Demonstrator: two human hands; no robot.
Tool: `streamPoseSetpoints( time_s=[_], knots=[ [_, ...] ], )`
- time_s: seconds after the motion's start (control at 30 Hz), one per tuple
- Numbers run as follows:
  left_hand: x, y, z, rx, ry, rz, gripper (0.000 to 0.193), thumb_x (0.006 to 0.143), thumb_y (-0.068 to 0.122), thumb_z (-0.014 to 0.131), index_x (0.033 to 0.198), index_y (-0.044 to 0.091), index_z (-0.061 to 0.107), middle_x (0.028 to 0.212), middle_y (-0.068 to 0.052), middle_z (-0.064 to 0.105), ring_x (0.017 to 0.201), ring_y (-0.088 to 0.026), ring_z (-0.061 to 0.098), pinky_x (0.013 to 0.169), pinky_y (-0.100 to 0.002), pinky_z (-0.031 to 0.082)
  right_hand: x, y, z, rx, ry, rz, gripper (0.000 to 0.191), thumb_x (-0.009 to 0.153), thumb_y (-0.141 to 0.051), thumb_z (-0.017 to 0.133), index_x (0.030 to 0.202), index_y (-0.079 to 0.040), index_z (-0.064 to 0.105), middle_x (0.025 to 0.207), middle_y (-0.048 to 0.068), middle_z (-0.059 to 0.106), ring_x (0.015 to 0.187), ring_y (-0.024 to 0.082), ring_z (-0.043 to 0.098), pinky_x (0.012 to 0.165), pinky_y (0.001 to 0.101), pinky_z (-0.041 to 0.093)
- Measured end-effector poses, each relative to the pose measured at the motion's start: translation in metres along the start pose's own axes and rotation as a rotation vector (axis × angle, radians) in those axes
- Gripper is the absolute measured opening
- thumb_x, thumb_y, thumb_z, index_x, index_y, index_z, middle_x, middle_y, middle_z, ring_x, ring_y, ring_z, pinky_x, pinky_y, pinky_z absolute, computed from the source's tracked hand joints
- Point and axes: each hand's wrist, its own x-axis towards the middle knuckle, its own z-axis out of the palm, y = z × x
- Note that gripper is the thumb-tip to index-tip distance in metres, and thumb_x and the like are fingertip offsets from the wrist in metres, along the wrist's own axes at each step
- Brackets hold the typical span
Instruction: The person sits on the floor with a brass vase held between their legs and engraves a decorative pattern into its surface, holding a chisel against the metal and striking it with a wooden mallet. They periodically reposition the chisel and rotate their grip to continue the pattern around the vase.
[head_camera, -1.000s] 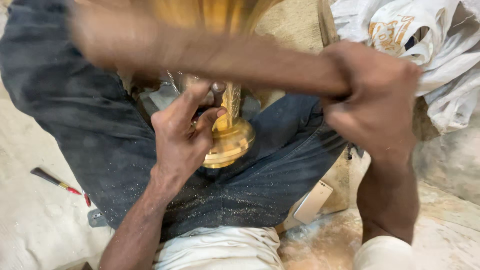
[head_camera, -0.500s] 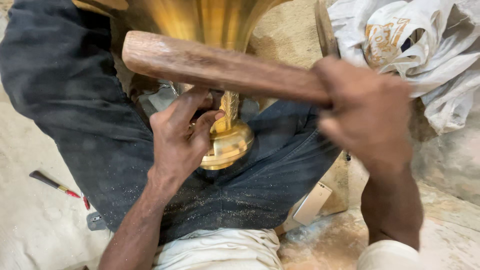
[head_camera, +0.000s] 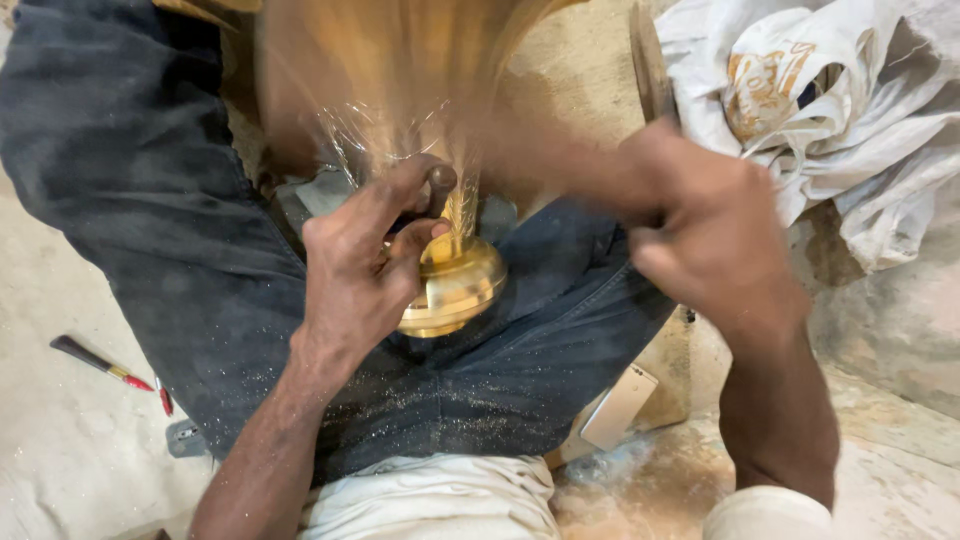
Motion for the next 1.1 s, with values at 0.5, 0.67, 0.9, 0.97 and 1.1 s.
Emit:
streamPoseSetpoints(
  time_s=[0.5,0.67,0.9,0.97,1.1],
  knots=[
    [0.001,0.0,0.0,0.043,-0.042,-0.011,0.042,0.087,-0.01,0.076,0.126,0.002,0.065,0.1,-0.014,0.075,0.089,-0.02,0.077,0.071,-0.035,0.062,-0.013,0.006,0.003,-0.1,-0.007,0.12,0.038,0.069,-0.005,0.067,0.107,-0.002,0.062,0.084,0.018,0.068,0.076,0.028,0.07,0.072,0.0402,0.056],
    [0.002,0.0,-0.001,0.025,-0.049,0.02,0.046,0.088,-0.012,0.071,0.131,0.004,0.064,0.106,-0.013,0.076,0.093,-0.02,0.077,0.072,-0.034,0.064,-0.016,-0.001,0.006,-0.009,0.023,0.187,0.035,0.076,-0.009,0.071,0.109,-0.006,0.064,0.083,0.015,0.069,0.071,0.028,0.071,0.066,0.0405,0.054],
    [0.004,0.003,-0.004,0.059,-0.097,0.004,0.045,0.088,-0.005,0.076,0.13,0.004,0.065,0.106,-0.014,0.075,0.091,-0.024,0.077,0.073,-0.038,0.061,-0.02,-0.002,0.0,0.011,0.01,0.205,0.04,0.077,-0.011,0.069,0.116,-0.009,0.063,0.086,0.014,0.066,0.077,0.031,0.07,0.068,0.042,0.053],
    [0.006,0.003,-0.004,0.1,-0.108,0.005,0.043,0.086,-0.003,0.079,0.127,0.004,0.066,0.103,-0.014,0.074,0.089,-0.026,0.076,0.073,-0.04,0.06,-0.021,-0.002,-0.001,-0.215,0.03,0.141,0.045,0.07,-0.009,0.07,0.115,-0.011,0.065,0.089,0.014,0.068,0.08,0.034,0.069,0.071,0.0447,0.053],
    [0.004,0.001,-0.005,0.058,-0.107,0.025,0.044,0.087,-0.004,0.077,0.13,0.002,0.065,0.109,-0.016,0.075,0.092,-0.026,0.077,0.075,-0.037,0.062,-0.026,-0.003,0.001,-0.189,0.0,0.187,0.045,0.072,-0.01,0.07,0.116,-0.01,0.064,0.09,0.013,0.065,0.083,0.035,0.067,0.075,0.0436,0.052]
  ],
)
